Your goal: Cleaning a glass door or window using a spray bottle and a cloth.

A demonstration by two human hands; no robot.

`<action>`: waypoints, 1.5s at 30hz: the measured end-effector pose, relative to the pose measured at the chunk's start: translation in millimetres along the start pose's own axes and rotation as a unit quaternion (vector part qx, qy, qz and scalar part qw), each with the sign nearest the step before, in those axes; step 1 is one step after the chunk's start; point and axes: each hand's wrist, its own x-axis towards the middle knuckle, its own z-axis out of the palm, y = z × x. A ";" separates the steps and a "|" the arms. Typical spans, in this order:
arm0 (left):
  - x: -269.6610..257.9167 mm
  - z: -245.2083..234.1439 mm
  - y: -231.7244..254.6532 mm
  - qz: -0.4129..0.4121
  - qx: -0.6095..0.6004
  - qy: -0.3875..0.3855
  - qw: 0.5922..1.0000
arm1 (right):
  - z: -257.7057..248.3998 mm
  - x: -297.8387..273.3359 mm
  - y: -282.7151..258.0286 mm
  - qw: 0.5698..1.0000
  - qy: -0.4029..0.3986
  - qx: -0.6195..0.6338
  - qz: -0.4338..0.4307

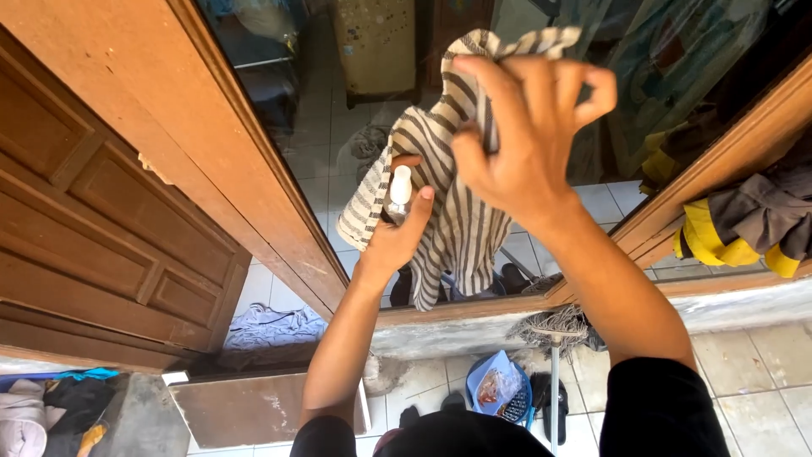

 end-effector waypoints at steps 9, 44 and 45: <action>-2.0 -4.8 3.3 -0.010 -0.006 -0.010 1.000 | 21.1 -14.6 8.2 1.000 0.020 0.014 0.004; -11.8 -13.5 -3.4 0.000 -0.055 -0.048 0.997 | 11.4 0.5 -2.1 0.999 -0.032 -0.008 -0.023; -13.5 -14.8 -7.8 0.007 -0.048 -0.056 0.997 | 11.1 1.3 -0.6 0.998 -0.029 -0.023 -0.050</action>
